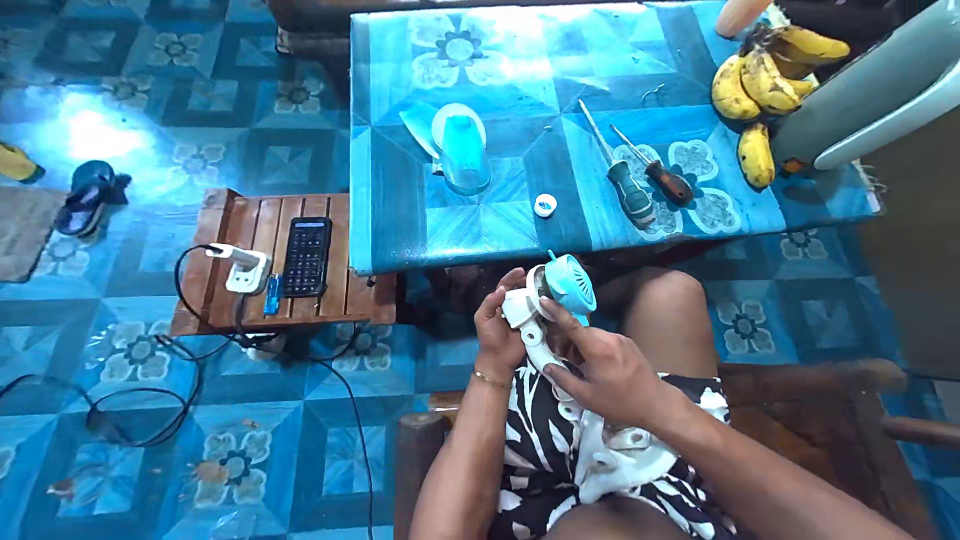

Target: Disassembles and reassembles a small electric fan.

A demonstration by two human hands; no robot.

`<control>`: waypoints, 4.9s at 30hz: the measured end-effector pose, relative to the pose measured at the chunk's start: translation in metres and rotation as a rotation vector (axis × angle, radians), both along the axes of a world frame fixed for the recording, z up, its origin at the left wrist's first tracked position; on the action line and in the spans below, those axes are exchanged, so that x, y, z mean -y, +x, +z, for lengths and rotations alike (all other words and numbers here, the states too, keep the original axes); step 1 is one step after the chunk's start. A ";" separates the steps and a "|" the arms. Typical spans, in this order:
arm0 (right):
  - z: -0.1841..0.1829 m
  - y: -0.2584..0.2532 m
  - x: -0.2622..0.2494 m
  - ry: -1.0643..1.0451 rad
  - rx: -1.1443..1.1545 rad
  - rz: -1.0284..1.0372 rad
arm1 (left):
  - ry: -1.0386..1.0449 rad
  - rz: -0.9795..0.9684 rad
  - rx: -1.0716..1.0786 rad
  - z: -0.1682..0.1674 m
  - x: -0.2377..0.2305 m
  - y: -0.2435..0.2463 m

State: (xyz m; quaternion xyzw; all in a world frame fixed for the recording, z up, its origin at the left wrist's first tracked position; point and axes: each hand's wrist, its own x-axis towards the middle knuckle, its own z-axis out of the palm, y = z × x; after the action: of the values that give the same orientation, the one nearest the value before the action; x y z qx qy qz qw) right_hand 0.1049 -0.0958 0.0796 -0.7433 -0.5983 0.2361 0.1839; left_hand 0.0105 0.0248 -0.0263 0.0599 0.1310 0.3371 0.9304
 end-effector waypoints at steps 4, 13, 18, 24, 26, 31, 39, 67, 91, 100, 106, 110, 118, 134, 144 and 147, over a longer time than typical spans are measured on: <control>-0.012 0.005 0.006 0.058 -0.036 -0.012 | 0.053 -0.007 -0.026 -0.001 -0.004 -0.004; -0.025 0.013 0.020 0.148 -0.101 -0.076 | -0.032 -0.093 -0.145 0.002 -0.011 -0.002; -0.031 0.018 0.025 0.204 -0.136 -0.080 | -0.030 -0.112 -0.149 0.006 -0.010 0.001; -0.031 0.021 0.026 0.177 -0.147 -0.096 | -0.021 -0.176 -0.135 -0.001 -0.012 0.006; -0.031 0.022 0.026 0.160 -0.137 -0.105 | -0.019 -0.189 -0.128 -0.001 -0.012 0.007; -0.030 0.020 0.025 0.166 -0.130 -0.120 | 0.022 -0.221 -0.155 0.000 -0.013 0.006; -0.031 0.019 0.036 0.177 -0.195 -0.123 | 0.075 -0.232 -0.238 0.009 -0.009 0.010; -0.043 0.053 0.052 0.215 -0.509 -0.070 | 0.335 0.293 -0.615 0.074 -0.051 0.054; -0.043 0.039 0.037 0.297 -0.492 -0.021 | 1.056 0.186 -0.619 0.055 -0.126 0.145; -0.048 0.041 0.037 0.295 -0.430 -0.029 | 1.204 0.764 -1.111 0.023 -0.066 -0.037; -0.045 0.033 0.035 0.239 -0.417 0.021 | 0.624 -0.120 -2.004 -0.018 -0.085 -0.108; -0.043 0.023 0.032 0.262 -0.395 0.056 | 0.634 -0.356 -2.205 -0.022 -0.104 -0.102; -0.039 0.005 0.019 0.265 -0.338 0.075 | 0.969 -0.439 -2.305 -0.058 -0.127 -0.133; -0.041 -0.016 -0.004 0.179 -0.251 0.155 | 0.960 -0.304 -2.263 -0.064 -0.192 -0.213; -0.047 -0.020 -0.029 0.093 -0.252 0.198 | 0.924 -0.296 -2.300 -0.072 -0.233 -0.294; -0.047 -0.020 -0.033 0.069 -0.227 0.212 | 0.913 -0.256 -2.301 -0.074 -0.235 -0.312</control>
State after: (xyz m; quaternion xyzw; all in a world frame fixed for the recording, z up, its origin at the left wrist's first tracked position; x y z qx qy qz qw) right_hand 0.0853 -0.0632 0.0322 -0.6378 -0.6566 0.3159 0.2496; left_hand -0.3019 0.2597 -0.1001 0.6505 0.7339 0.0103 0.1955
